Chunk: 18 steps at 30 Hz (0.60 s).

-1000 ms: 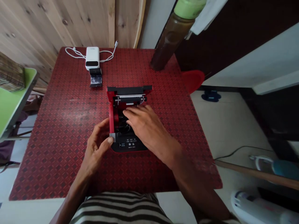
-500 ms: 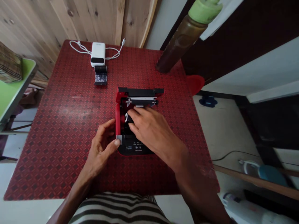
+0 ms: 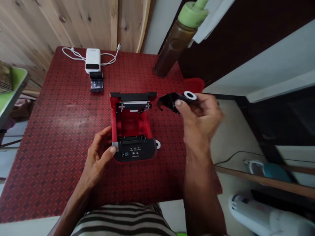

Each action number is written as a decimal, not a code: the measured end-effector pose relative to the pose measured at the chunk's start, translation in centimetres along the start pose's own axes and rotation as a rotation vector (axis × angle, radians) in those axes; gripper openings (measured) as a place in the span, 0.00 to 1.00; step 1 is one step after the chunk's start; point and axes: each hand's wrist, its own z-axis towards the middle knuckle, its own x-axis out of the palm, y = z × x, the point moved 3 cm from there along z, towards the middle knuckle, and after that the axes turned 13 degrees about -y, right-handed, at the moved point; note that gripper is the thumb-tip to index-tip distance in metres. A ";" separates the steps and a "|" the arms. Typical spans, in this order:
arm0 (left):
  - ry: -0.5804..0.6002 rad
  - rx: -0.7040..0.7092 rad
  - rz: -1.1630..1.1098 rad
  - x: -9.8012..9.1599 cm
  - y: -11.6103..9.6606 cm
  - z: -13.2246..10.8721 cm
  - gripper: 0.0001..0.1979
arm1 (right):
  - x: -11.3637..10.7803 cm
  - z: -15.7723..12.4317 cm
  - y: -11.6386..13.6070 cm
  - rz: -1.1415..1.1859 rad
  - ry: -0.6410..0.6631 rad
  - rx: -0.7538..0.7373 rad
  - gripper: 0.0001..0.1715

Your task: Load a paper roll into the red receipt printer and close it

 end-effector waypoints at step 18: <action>-0.023 0.024 0.040 0.1 -0.2 -0.1 0.30 | 2.9 -5.6 -4.9 -0.136 0.492 0.237 0.19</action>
